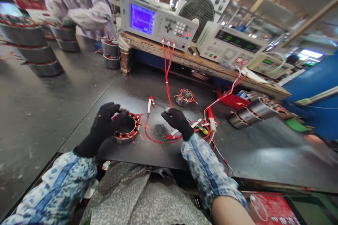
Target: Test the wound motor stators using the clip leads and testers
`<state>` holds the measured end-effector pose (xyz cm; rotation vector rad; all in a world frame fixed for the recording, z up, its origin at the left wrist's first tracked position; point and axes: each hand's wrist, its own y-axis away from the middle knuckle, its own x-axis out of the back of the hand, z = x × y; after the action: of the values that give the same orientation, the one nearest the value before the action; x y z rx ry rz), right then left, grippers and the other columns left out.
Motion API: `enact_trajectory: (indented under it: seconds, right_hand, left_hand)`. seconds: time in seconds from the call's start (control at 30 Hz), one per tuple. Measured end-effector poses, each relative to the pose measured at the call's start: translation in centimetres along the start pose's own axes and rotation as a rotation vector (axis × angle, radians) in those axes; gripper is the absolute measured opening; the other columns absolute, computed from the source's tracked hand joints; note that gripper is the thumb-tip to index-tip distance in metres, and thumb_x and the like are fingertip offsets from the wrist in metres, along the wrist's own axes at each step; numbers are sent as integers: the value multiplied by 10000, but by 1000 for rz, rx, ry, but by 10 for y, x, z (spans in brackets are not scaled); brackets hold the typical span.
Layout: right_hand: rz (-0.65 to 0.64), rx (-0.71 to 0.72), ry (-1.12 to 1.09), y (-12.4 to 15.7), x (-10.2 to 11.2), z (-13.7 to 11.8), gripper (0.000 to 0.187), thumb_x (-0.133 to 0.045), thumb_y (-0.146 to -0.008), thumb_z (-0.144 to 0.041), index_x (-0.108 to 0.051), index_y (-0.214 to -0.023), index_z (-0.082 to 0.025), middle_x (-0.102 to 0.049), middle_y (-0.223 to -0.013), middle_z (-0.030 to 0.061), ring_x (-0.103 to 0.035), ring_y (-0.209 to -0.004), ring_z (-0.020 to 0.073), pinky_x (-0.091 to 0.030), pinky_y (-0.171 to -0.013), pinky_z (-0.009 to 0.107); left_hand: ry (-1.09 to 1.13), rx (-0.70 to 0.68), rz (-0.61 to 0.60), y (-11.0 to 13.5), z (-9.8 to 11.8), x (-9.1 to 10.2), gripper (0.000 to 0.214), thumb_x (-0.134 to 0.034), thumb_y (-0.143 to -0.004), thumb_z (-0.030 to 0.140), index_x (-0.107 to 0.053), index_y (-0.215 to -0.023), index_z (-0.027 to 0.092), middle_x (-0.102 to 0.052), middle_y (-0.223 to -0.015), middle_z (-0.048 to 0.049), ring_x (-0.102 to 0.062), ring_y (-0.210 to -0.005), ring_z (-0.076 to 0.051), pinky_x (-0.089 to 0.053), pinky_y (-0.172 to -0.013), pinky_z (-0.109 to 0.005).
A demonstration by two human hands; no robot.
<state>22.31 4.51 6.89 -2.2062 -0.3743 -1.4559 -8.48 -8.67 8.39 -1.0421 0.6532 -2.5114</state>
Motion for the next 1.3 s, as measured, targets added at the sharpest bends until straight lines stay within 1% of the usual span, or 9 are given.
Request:
enact_trajectory:
  seconds: [0.13,0.27,0.47,0.6,0.7,0.97,1.13,1.23,1.3]
  right_hand:
    - [49,-150,-30,-62,-54,-49,349,-619,-1014,-480,-708,-1149,-171,-737,-1154,184,-679,-1092,299,-522,-936,403]
    - [69,-204,-109,-74,-75,-60,372,-727,-923,-357,-700,-1218,-133,-688,-1300,263,-613,-1244,375,-492,-1041,508]
    - [-32,-78,-363,-33,-43,-37,228,-599,-965,-343,-738,-1039,-179,-765,-952,62,-680,-886,218,-549,-832,333]
    - [-65,-126,-741,24,-18,-31,328,-592,-951,-394,-753,-1128,-169,-782,-1014,42,-696,-941,219,-548,-812,318]
    - [-99,-196,-821,55,-17,-38,288,-656,-877,-374,-787,-1058,-192,-802,-1008,48,-708,-992,250,-553,-860,350]
    - [-120,-221,-985,45,-34,-67,309,-677,-823,-353,-809,-1046,-185,-812,-1023,33,-713,-1025,256,-539,-935,374]
    - [-116,-120,-893,45,-34,-57,304,-634,-952,-409,-781,-1136,-217,-792,-1067,36,-704,-989,232,-556,-870,345]
    - [-56,28,-588,52,-15,-15,300,-727,-927,-361,-758,-1185,-211,-760,-1234,112,-692,-1128,259,-539,-991,387]
    - [-148,133,-283,57,4,18,330,-823,-843,-303,-769,-1153,-200,-750,-1258,147,-674,-1200,299,-507,-1043,422]
  left_hand:
    - [45,-158,-326,-47,9,-5,243,-633,-889,470,-756,-942,268,-777,-963,-36,-704,-934,-264,-561,-918,-412]
    - [195,-195,-607,-50,17,-12,331,-695,-846,461,-775,-1104,270,-788,-1153,-61,-725,-996,-263,-589,-886,-376]
    - [9,-21,-506,-33,14,-34,372,-679,-886,438,-759,-1206,267,-802,-1096,-55,-735,-886,-248,-564,-778,-357]
    - [-155,34,-355,-41,10,-52,262,-601,-921,391,-756,-1050,224,-777,-974,-69,-711,-848,-241,-534,-761,-343]
    - [-196,38,-326,-46,7,-58,221,-592,-913,365,-740,-984,216,-756,-934,-70,-693,-818,-237,-521,-737,-334]
    - [-209,73,-355,-46,6,-57,447,-568,-919,398,-723,-1280,185,-773,-1141,-116,-730,-1014,-288,-561,-889,-376]
    - [-214,104,-403,-47,8,-54,471,-557,-912,428,-713,-1294,199,-768,-1221,-118,-727,-1093,-311,-558,-928,-394]
    - [-256,154,-384,-51,8,-54,453,-568,-912,436,-698,-1288,218,-770,-1211,-106,-727,-1095,-311,-553,-923,-387]
    - [-303,167,-388,-54,8,-56,394,-573,-906,414,-711,-1216,215,-760,-1208,-117,-729,-1068,-317,-550,-905,-395]
